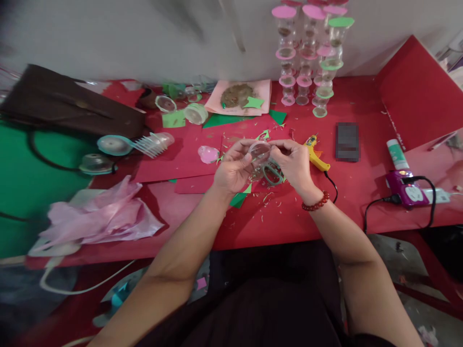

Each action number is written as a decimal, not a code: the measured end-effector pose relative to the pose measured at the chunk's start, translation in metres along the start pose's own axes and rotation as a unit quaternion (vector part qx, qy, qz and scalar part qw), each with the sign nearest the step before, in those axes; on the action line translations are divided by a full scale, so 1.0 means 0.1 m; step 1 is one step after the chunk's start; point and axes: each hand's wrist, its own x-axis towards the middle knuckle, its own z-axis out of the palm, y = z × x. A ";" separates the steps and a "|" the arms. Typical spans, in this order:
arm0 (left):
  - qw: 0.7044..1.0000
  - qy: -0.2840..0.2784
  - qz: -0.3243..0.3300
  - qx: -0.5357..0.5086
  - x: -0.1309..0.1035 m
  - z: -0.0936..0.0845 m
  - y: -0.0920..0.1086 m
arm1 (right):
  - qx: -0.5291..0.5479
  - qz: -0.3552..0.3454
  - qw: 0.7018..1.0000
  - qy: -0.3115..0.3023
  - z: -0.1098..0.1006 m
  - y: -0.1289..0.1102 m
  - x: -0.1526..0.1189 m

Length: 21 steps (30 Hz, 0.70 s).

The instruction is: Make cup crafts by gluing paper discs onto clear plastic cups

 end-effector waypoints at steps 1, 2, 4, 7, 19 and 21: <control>1.000 0.005 0.004 -0.003 0.00 0.00 0.01 | 0.008 0.014 1.000 -0.004 0.01 0.02 0.00; 1.000 0.013 0.009 -0.005 0.00 0.00 0.02 | 0.017 0.026 1.000 -0.008 0.02 0.04 0.00; 0.999 0.032 0.015 -0.004 0.01 0.00 0.04 | 0.031 0.040 0.999 -0.015 0.04 0.07 0.01; 0.999 0.043 0.009 -0.007 0.03 -0.02 0.04 | 0.022 0.037 0.999 -0.016 0.01 0.10 0.01; 0.993 0.065 -0.079 0.053 0.07 0.00 -0.07 | -0.121 -0.124 0.976 -0.130 -0.04 0.17 0.04; 0.993 0.051 -0.065 0.088 0.05 0.03 -0.05 | -0.160 -0.149 0.968 -0.120 -0.03 0.17 0.03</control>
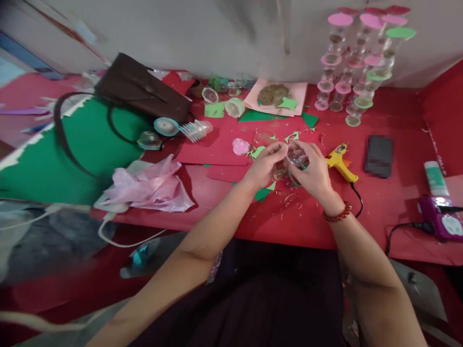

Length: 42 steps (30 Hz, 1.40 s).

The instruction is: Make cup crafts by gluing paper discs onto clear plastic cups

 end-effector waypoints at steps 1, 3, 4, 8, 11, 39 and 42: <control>0.999 0.004 0.020 0.030 -0.01 0.00 0.03 | -0.011 -0.003 1.000 0.011 0.00 0.00 -0.01; 0.990 0.050 0.080 0.101 -0.04 -0.07 0.15 | -0.007 0.007 0.999 0.038 0.01 0.01 -0.02; 0.979 0.092 0.116 0.139 -0.06 -0.15 0.24 | 0.009 0.015 0.999 0.050 0.01 0.02 -0.02; 0.905 0.267 0.184 0.276 -0.10 -0.69 0.54 | 0.136 0.042 0.988 0.066 0.02 0.04 -0.01; 0.849 0.308 0.116 0.414 -0.07 -1.12 0.56 | 0.215 0.077 0.973 0.039 -0.01 0.02 0.02; 0.996 0.013 0.084 -0.006 -0.06 -0.31 0.10 | 0.167 0.155 0.971 -0.072 0.12 -0.12 -0.04; 0.995 0.015 0.097 0.005 -0.05 -0.35 0.08 | 0.038 0.080 0.990 -0.112 0.14 -0.09 -0.08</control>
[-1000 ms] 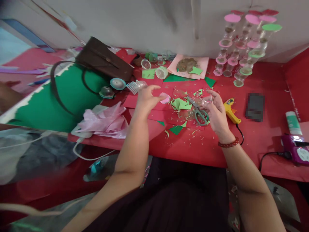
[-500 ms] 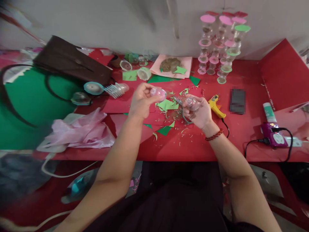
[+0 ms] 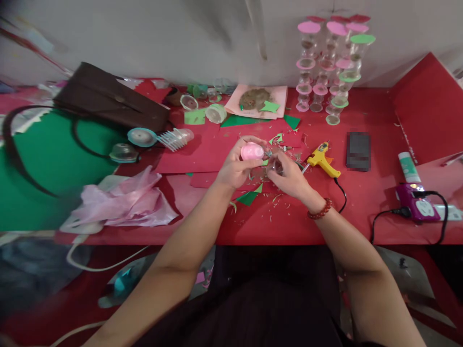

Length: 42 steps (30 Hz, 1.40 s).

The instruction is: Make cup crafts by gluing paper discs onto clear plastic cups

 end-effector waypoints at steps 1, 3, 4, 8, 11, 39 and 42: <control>1.000 0.001 0.003 0.003 0.01 0.00 0.00 | -0.037 -0.022 0.999 -0.012 0.01 0.02 -0.01; 1.000 0.000 0.004 0.001 0.02 -0.01 0.00 | -0.088 -0.052 0.994 -0.033 0.03 0.07 -0.03; 1.000 -0.002 0.003 -0.003 0.03 -0.01 -0.01 | -0.105 -0.057 0.992 -0.038 0.05 0.09 -0.03; 1.000 -0.016 0.006 -0.022 0.04 -0.04 -0.05 | -0.147 -0.062 0.987 -0.028 0.09 0.20 -0.02; 1.000 -0.021 0.014 -0.013 0.04 -0.06 -0.08 | -0.146 -0.074 0.986 0.023 0.07 0.21 0.00; 0.922 -0.058 0.215 0.318 -0.01 0.08 -0.01 | 0.017 -0.068 0.986 0.150 -0.04 0.01 0.01; 0.935 -0.042 0.185 0.300 -0.02 0.13 0.02 | -0.002 -0.065 0.986 0.151 -0.03 0.00 0.01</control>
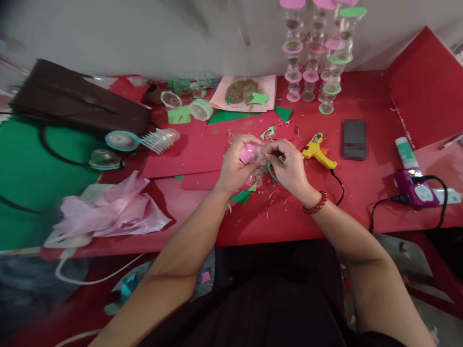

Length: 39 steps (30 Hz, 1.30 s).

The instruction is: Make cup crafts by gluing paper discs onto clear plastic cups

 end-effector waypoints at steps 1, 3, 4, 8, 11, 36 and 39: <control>1.000 0.000 -0.005 -0.004 0.00 0.00 0.01 | -0.003 0.002 1.000 0.000 0.00 -0.01 -0.01; 1.000 0.005 -0.012 -0.006 0.00 -0.02 -0.02 | -0.002 0.003 1.000 -0.002 0.00 -0.05 -0.02; 1.000 0.014 -0.018 -0.004 0.00 -0.04 -0.05 | 0.002 -0.005 1.000 -0.005 0.00 -0.07 -0.03; 0.995 0.070 -0.065 -0.016 0.01 -0.14 -0.20 | 0.058 -0.059 0.996 -0.014 0.01 -0.17 -0.09; 0.992 0.087 -0.070 -0.052 0.02 -0.19 -0.21 | 0.094 -0.035 0.995 0.005 0.02 -0.14 -0.10; 0.994 0.049 -0.071 -0.063 0.00 -0.02 -0.13 | 0.019 0.069 0.997 0.035 -0.01 0.06 -0.01; 0.993 0.059 -0.086 -0.054 0.00 -0.03 -0.09 | 0.029 0.077 0.996 0.033 0.00 0.05 -0.01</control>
